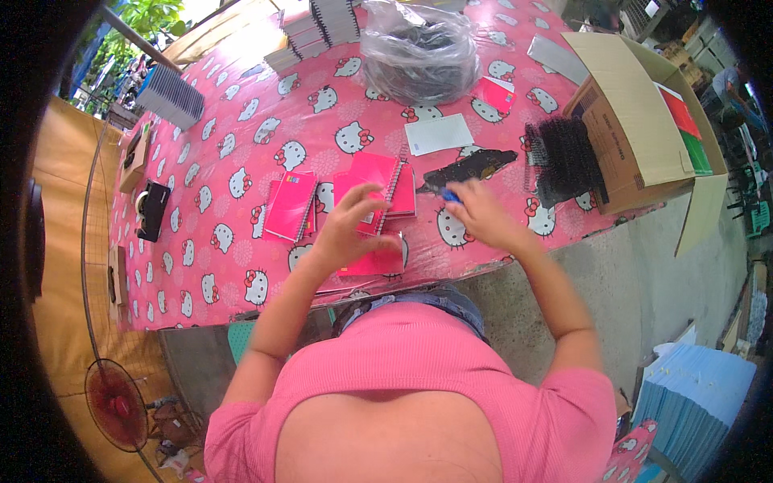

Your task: The person assembles notebooks by threading wire coils into pre-punched holes in paper and covers, then using pliers to trim and secure the coil ends.

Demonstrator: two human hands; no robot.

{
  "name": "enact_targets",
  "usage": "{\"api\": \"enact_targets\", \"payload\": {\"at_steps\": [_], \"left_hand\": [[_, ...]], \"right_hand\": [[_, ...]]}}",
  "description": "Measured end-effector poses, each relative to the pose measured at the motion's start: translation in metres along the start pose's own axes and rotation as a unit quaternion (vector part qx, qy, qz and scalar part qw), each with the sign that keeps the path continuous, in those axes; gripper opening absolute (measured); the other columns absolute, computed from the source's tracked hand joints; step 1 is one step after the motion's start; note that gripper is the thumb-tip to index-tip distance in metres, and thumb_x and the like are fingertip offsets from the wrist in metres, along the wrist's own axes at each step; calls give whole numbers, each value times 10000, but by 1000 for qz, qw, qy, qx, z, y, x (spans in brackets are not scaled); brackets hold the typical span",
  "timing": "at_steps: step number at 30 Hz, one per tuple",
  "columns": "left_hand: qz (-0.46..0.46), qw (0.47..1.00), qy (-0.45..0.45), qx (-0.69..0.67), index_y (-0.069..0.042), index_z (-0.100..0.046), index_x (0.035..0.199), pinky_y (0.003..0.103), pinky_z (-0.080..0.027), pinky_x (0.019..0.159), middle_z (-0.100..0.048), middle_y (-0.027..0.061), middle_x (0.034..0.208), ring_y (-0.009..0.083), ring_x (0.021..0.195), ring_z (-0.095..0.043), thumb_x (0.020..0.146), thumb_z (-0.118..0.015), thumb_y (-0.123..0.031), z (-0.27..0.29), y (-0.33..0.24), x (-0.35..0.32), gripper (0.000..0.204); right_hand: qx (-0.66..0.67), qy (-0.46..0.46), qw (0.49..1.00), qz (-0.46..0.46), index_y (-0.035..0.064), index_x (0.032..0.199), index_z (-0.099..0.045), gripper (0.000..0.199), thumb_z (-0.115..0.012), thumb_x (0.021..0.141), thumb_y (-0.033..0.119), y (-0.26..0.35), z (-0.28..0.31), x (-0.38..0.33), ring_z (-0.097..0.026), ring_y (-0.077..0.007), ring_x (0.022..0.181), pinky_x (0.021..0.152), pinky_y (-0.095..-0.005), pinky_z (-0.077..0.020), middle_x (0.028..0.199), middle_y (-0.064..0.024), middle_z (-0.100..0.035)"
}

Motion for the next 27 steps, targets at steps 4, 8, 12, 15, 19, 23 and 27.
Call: {"api": "enact_targets", "payload": {"at_steps": [4,8,12,15,19,23,27], "left_hand": [[-50,988,-65,130,-106,-520,1222,456,-374,952,-567,140,1145,300,1057,-548,731,-722,-381,-7,18,62,599],[48,958,101,262,-182,-396,1368,521,-270,995,-585,97,1151,288,1075,-537,807,-569,-543,-22,53,74,689],[27,964,79,253,-222,-394,1375,522,-277,990,-603,79,1137,283,1075,-538,832,-542,-515,-26,55,75,634],[53,966,94,234,-258,-405,1368,479,-263,1021,-611,63,1129,259,1096,-528,851,-540,-483,-25,50,76,579],[30,965,98,243,-265,-473,1309,523,-245,1017,-623,28,1116,245,1080,-538,844,-553,-463,-25,52,74,511],[18,972,74,222,-228,-554,1217,524,-224,1027,-641,17,1089,240,1073,-548,829,-572,-463,-27,54,74,453],[28,975,69,210,-218,-560,1209,520,-211,1035,-646,19,1085,237,1079,-546,828,-574,-471,-26,55,74,458]], "right_hand": [[-194,-136,970,62,55,1102,-541,369,-574,860,333,1,8,48,-525,-318,919,798,-423,-416,985,-145,-530],[-261,-146,947,116,90,1074,-563,384,-603,835,389,-2,13,68,-532,-296,893,784,-424,-407,959,-114,-531],[-300,-144,933,135,111,1077,-568,392,-608,829,412,-6,19,72,-530,-288,898,789,-412,-394,965,-103,-533],[-315,-141,926,156,125,1096,-561,393,-605,830,412,-7,18,75,-529,-285,902,789,-409,-388,969,-98,-531],[-315,-118,932,136,142,1090,-567,383,-605,823,413,-2,21,75,-535,-263,953,808,-445,-408,996,-82,-541],[-324,-126,925,152,146,1091,-569,380,-600,825,416,-5,20,76,-534,-257,953,807,-456,-406,991,-81,-540],[-328,-101,928,144,133,1059,-576,367,-593,829,418,3,18,78,-554,-255,923,764,-447,-438,961,-81,-547]]}}
Point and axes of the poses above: each hand's wrist, its own x-axis towards the middle knuckle, its own z-axis out of the back of the hand, y = z × x, the point moved 1 cm from there along x, towards the middle knuckle
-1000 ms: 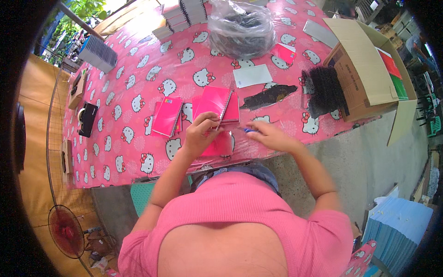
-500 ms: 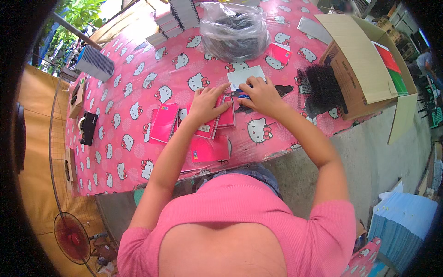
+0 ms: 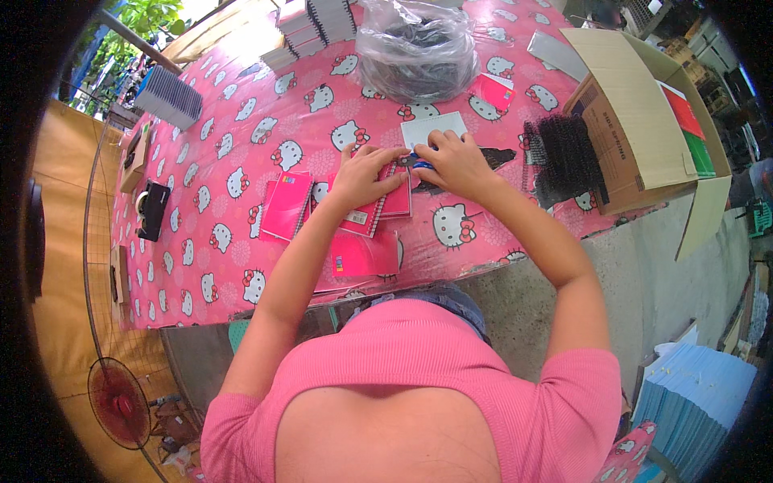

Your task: The person assembles notebooks by threading wire coils into pre-punched holes in paper and covers, then using pliers to trim and secure the coil ends.

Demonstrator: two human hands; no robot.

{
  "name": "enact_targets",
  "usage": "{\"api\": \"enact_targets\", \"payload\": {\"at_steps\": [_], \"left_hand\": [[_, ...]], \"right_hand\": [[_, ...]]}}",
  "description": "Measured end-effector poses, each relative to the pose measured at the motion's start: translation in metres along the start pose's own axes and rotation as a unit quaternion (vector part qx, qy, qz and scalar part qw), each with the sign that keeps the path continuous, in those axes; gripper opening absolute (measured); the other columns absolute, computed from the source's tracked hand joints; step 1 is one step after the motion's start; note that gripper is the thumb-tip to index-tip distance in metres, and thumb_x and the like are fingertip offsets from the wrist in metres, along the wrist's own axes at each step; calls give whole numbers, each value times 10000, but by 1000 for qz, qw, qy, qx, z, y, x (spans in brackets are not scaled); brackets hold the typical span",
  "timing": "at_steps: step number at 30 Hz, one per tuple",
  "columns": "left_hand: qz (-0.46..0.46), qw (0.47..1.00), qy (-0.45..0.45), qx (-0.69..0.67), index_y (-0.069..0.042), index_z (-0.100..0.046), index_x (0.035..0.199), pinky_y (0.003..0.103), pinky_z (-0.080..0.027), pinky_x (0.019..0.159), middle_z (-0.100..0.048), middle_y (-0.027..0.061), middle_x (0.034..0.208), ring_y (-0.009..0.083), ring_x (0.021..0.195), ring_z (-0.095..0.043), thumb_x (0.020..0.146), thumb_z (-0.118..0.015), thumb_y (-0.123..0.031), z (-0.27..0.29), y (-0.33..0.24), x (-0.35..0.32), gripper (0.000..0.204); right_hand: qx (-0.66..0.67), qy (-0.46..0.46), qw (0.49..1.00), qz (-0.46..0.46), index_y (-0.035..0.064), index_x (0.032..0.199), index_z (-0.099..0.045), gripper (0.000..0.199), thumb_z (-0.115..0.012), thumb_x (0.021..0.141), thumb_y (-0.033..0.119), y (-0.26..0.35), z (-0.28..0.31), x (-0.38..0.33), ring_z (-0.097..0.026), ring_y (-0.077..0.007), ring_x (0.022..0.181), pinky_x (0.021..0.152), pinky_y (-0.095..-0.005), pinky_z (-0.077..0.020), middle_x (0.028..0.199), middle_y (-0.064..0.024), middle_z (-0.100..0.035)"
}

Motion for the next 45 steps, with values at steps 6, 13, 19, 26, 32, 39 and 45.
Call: {"api": "enact_targets", "payload": {"at_steps": [6,13,19,26,32,39,45], "left_hand": [[12,1000,24,2,-222,-557,1226,487,-213,1049,-636,-3,1109,198,1090,-541,823,-584,-478,4,-3,2,478],[30,999,13,-32,-199,-548,1210,506,-225,1037,-652,34,1022,223,1043,-555,812,-586,-392,4,2,1,444],[16,992,-69,-101,-144,-525,1216,467,-248,1031,-636,48,977,229,1036,-552,748,-666,-364,-1,8,-2,536],[34,993,-43,-100,-129,-522,1213,439,-244,1033,-628,60,1013,226,1027,-552,716,-698,-354,0,7,-3,573],[1,992,-89,-88,-124,-520,1188,434,-274,999,-621,76,953,237,982,-560,716,-714,-341,-4,9,-4,555],[10,949,-223,-224,-96,-526,1126,371,-317,937,-596,65,956,207,968,-541,681,-727,-219,12,17,-11,503],[17,642,-260,-721,-58,-508,1092,347,-438,895,-545,71,963,193,990,-516,642,-521,27,60,102,-59,459]], "right_hand": [[0,-3,1000,-11,46,946,-584,450,-623,790,466,-7,2,1,-609,-294,778,634,-390,-494,848,-112,-581],[23,130,984,-118,42,932,-577,473,-625,786,489,1,11,2,-637,-308,797,625,-406,-511,873,-121,-605],[-29,2,999,-17,86,964,-571,403,-666,756,419,9,30,9,-603,-285,823,692,-402,-468,879,-101,-580],[19,54,997,-50,76,885,-602,340,-679,755,380,12,26,17,-600,-259,803,671,-387,-462,860,-105,-574],[425,295,774,-366,-20,843,-647,445,-657,816,424,-2,16,19,-548,-144,557,497,-357,-447,659,-65,-580],[142,-41,955,-259,-9,1060,-568,488,-672,795,388,11,-22,-60,-567,-281,993,833,-368,-442,1087,-183,-579],[81,-70,961,-255,11,1090,-575,466,-689,766,326,20,-41,-98,-469,-374,1125,951,-464,-354,1210,-213,-498]]}}
Point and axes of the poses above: each hand's wrist, its own x-axis towards the middle knuckle, its own z-axis out of the back of the hand, y = z × x, the point moved 1 cm from there along x, towards the middle knuckle
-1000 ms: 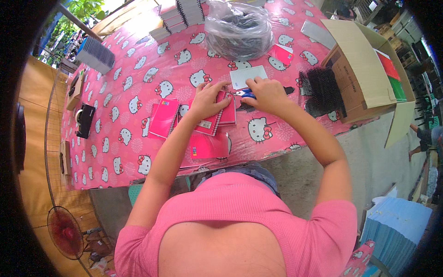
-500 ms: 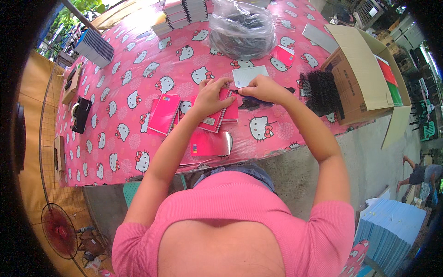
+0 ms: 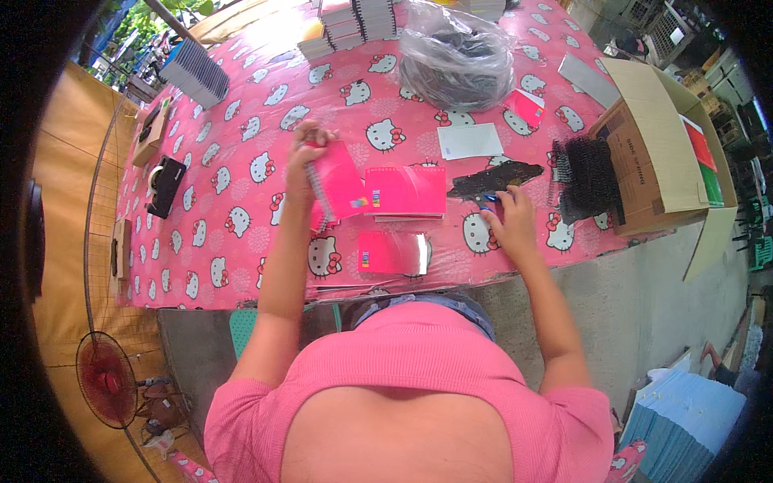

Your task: The person assembles notebooks by threading wire coils into pre-punched holes in paper and covers, then using pliers to trim and secure the coil ends.

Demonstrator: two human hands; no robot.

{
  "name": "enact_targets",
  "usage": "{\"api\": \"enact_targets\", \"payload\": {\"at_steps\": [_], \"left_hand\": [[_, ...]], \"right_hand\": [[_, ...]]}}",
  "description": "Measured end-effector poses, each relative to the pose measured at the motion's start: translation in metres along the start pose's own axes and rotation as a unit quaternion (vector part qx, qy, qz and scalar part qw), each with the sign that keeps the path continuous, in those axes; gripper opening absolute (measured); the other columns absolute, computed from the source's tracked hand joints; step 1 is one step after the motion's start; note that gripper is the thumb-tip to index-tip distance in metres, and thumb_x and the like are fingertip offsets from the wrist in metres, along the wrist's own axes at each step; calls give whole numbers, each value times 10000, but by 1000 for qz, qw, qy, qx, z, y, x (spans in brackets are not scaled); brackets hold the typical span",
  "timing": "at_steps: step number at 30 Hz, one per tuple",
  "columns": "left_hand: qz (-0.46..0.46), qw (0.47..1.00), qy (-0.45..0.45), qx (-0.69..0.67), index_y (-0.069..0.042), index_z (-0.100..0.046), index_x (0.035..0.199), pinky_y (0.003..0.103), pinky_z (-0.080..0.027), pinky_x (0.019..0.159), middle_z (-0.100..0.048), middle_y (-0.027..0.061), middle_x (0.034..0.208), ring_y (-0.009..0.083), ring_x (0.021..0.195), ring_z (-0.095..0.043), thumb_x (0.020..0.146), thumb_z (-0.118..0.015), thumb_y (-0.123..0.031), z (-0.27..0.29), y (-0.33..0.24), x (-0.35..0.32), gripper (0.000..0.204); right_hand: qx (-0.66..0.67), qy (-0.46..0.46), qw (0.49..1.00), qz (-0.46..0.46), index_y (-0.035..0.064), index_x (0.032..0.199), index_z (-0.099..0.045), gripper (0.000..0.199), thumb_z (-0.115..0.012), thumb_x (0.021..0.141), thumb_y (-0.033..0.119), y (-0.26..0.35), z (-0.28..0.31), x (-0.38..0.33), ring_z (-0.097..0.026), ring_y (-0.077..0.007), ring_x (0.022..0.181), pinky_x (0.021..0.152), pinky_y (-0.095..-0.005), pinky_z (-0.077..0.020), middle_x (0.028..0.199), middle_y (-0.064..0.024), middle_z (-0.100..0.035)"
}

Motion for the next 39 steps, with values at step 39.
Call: {"api": "enact_targets", "payload": {"at_steps": [39], "left_hand": [[183,709,245,635,-81,-621,1115,372,-469,824,-632,117,1055,255,981,-595,793,-706,-253,-69,53,10,375]], "right_hand": [[-83,-317,928,180,44,1006,-648,440,-684,776,418,12,54,357,-619,-315,912,805,-404,-482,1003,-148,-650]]}}
Point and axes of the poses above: each hand's wrist, its own x-axis towards the middle knuckle, its own z-axis out of the back of the hand, y = z × x, the point moved 1 cm from there along x, towards the middle knuckle
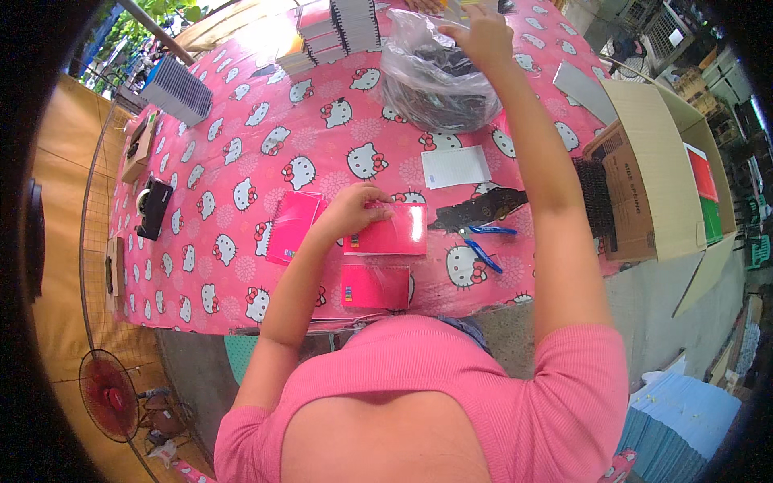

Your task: The person assembles notebooks by threading wire coils into pre-punched holes in paper and covers, then using pliers to trim and secure the coil ends.

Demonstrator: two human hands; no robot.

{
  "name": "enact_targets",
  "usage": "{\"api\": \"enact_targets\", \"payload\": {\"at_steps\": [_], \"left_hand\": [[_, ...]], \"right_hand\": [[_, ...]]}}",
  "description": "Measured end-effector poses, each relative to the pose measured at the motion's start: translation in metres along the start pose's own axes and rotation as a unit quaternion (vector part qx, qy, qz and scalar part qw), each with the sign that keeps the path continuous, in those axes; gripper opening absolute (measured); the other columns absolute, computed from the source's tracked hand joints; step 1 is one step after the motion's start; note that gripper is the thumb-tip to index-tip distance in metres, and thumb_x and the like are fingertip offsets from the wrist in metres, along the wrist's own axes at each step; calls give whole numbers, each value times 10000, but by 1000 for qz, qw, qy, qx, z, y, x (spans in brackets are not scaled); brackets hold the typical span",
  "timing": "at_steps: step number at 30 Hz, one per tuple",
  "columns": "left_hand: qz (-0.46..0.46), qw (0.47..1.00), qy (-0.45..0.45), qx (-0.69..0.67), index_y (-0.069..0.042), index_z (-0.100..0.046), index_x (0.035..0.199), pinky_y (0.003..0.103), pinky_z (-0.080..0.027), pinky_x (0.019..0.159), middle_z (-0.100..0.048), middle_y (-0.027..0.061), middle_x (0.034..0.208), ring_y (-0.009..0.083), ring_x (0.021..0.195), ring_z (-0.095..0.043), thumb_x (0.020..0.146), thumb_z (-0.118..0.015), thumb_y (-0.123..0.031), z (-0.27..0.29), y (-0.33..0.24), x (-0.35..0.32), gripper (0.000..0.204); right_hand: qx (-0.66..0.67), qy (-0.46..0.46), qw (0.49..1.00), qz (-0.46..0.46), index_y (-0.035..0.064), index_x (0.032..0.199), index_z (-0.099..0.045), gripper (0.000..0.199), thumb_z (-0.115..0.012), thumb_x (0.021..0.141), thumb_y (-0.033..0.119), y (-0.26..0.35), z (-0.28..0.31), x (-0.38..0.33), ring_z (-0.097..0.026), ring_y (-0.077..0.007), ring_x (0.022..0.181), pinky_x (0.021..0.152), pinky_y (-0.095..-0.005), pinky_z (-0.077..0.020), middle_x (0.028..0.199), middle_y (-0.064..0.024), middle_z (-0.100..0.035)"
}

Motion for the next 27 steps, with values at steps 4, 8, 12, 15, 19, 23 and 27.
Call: {"api": "enact_targets", "payload": {"at_steps": [4,8,12,15,19,23,27], "left_hand": [[6,973,-198,-116,-72,-632,1098,352,-463,848,-613,137,1080,273,992,-594,796,-700,-294,-2,21,-19,381],[79,923,-336,-170,-37,-614,1108,319,-478,817,-621,127,1054,200,946,-608,834,-670,-228,14,17,-54,338],[169,858,-281,-396,-36,-569,1183,225,-463,764,-619,105,1065,128,941,-575,870,-642,-207,11,6,-84,364],[108,829,-300,-460,-19,-491,1257,244,-478,761,-603,119,1105,140,957,-585,880,-629,-168,-3,0,-89,428],[77,797,-326,-503,-47,-442,1298,300,-508,801,-582,112,1130,166,944,-614,885,-616,-148,-21,-22,-81,459],[86,667,-132,-728,-69,-420,1305,349,-551,780,-579,114,1133,190,959,-621,906,-557,-86,-28,-24,-86,422],[106,666,-115,-729,-98,-429,1297,377,-577,721,-579,107,1125,201,939,-630,917,-538,-97,-30,-13,-92,395]], "right_hand": [[252,179,949,66,34,1047,-622,473,-737,718,353,104,54,-82,-550,-355,1044,904,-426,-438,1116,-164,-592],[272,287,901,-178,-8,1027,-604,529,-779,676,347,156,111,-183,-534,-347,1005,888,-411,-437,1082,-206,-534],[268,403,789,-379,-23,896,-565,497,-805,677,354,147,119,-239,-549,-164,722,657,-307,-471,859,-107,-556],[261,350,838,-327,3,827,-539,336,-763,749,241,132,129,-225,-472,-87,592,538,-252,-423,709,-22,-517],[447,319,715,-432,35,788,-503,268,-744,760,147,152,141,-204,-399,-47,574,482,-234,-339,634,36,-447],[331,321,844,-275,-4,944,-527,397,-779,701,183,173,147,-199,-519,-188,751,653,-324,-437,853,-77,-518],[311,318,895,-26,7,1069,-555,523,-781,650,224,208,167,-183,-523,-325,1016,866,-403,-443,1127,-165,-515]]}}
Point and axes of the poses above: each hand's wrist, its own x-axis towards the middle knuckle, its own z-axis out of the back of the hand, y = z × x, the point moved 1 cm from there along x, towards the middle knuckle
